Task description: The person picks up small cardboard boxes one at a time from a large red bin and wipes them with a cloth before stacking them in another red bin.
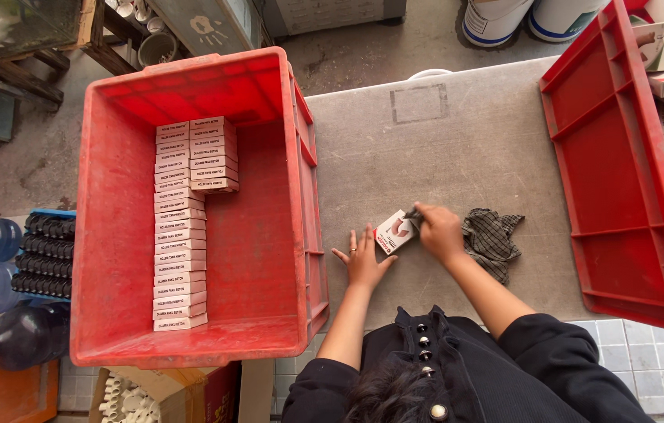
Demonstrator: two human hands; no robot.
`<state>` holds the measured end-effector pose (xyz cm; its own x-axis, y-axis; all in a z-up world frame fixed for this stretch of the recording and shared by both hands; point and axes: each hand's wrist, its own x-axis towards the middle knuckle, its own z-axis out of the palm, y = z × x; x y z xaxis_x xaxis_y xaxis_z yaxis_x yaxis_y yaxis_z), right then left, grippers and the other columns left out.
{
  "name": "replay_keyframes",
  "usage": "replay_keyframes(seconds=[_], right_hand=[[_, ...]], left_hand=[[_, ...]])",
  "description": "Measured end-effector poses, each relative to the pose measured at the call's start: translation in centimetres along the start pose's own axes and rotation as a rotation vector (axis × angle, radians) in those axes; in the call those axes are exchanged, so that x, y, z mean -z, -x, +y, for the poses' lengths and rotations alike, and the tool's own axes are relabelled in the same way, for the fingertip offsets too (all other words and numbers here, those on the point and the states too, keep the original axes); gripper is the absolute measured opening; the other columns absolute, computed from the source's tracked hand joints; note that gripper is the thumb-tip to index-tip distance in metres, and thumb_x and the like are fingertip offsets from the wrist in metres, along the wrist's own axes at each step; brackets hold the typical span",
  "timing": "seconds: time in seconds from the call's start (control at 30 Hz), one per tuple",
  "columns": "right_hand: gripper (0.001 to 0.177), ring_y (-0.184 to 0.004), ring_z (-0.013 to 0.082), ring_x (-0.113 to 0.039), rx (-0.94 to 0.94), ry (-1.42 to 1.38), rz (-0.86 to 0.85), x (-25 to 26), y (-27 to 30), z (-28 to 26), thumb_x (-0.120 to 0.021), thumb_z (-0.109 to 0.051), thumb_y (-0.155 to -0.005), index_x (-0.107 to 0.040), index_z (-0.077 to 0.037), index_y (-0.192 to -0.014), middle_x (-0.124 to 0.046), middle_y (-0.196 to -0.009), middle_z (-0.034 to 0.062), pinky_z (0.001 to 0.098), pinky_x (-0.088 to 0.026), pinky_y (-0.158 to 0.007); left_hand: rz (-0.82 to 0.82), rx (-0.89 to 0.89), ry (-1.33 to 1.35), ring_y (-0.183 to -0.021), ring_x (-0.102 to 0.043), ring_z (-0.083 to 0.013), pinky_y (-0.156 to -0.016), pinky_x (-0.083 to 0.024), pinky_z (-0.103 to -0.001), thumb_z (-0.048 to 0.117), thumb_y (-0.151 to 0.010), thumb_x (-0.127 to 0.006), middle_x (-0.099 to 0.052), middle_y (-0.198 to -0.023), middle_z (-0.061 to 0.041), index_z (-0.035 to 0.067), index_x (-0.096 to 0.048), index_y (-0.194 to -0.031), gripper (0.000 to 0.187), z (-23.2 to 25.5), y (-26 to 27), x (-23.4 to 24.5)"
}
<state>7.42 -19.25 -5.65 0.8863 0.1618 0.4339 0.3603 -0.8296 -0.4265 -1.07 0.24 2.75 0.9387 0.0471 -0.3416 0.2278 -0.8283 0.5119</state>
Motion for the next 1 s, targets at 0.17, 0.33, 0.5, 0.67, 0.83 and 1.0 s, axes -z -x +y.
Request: replay_keyframes(seconds=[0.17, 0.33, 0.5, 0.67, 0.83, 1.0], right_hand=[[0.056, -0.141, 0.0268, -0.037, 0.251, 0.095, -0.538, 1.9, 2.9, -6.1, -0.052, -0.023, -0.084, -0.050, -0.020, -0.140, -0.048, -0.147, 0.0030, 0.0642, -0.020, -0.111], [0.072, -0.145, 0.0147, -0.024, 0.598, 0.152, -0.566, 3.5, 3.4, -3.1, -0.051, -0.025, -0.077, -0.036, -0.026, -0.147, -0.034, -0.155, -0.0041, 0.0496, -0.001, -0.117], [0.061, -0.150, 0.0205, -0.013, 0.230, 0.308, -0.685, 1.9, 1.4, -6.1, -0.038, -0.037, -0.092, -0.034, -0.024, -0.151, -0.026, -0.160, -0.0026, 0.0513, 0.002, -0.117], [0.067, -0.145, 0.0188, -0.026, 0.481, 0.186, -0.562, 0.8, 4.1, -5.1, -0.046, -0.034, -0.080, -0.040, -0.023, -0.146, -0.033, -0.156, -0.0032, 0.0512, -0.008, -0.117], [0.060, -0.145, 0.0145, -0.025, 0.531, 0.241, -0.532, 2.3, 2.3, -2.5, -0.043, -0.034, -0.086, -0.040, -0.027, -0.145, -0.033, -0.156, -0.0066, 0.0496, 0.001, -0.116], [0.067, -0.149, 0.0225, -0.012, 0.284, 0.284, -0.655, -0.4, 2.3, -5.4, -0.039, -0.042, -0.089, -0.029, -0.023, -0.153, -0.022, -0.161, -0.0014, 0.0532, -0.001, -0.116]], left_hand=[[0.058, -0.008, -0.082, -0.146, -0.024, -0.0305, -0.101, -0.006, -0.083, 0.043, -0.080, -0.069, -0.045, -0.148, -0.001, 0.020, -0.032, -0.150, 0.082, -2.1, -1.9, -3.6], [0.084, -0.001, -0.113, -0.145, -0.026, -0.0284, -0.100, -0.005, -0.084, 0.044, -0.075, -0.070, -0.046, -0.147, 0.004, 0.023, -0.035, -0.148, 0.084, -1.9, -1.8, -3.0], [0.089, -0.006, -0.071, -0.144, -0.028, -0.0288, -0.101, -0.007, -0.083, 0.043, -0.074, -0.073, -0.048, -0.146, 0.002, 0.022, -0.038, -0.146, 0.082, -1.8, -1.7, -2.8], [0.120, 0.009, -0.077, -0.145, -0.029, -0.0257, -0.101, -0.007, -0.083, 0.040, -0.073, -0.072, -0.051, -0.143, 0.006, 0.026, -0.041, -0.144, 0.079, -2.8, -2.5, -4.4], [0.110, 0.008, 0.015, -0.143, -0.032, -0.0292, -0.101, -0.009, -0.083, 0.038, -0.072, -0.074, -0.054, -0.141, -0.001, 0.021, -0.045, -0.142, 0.077, -0.8, -1.2, -1.5], [0.130, 0.015, -0.014, -0.145, -0.029, -0.0247, -0.099, -0.005, -0.085, 0.041, -0.071, -0.075, -0.051, -0.143, 0.005, 0.025, -0.042, -0.143, 0.081, -2.9, -2.7, -4.7]])
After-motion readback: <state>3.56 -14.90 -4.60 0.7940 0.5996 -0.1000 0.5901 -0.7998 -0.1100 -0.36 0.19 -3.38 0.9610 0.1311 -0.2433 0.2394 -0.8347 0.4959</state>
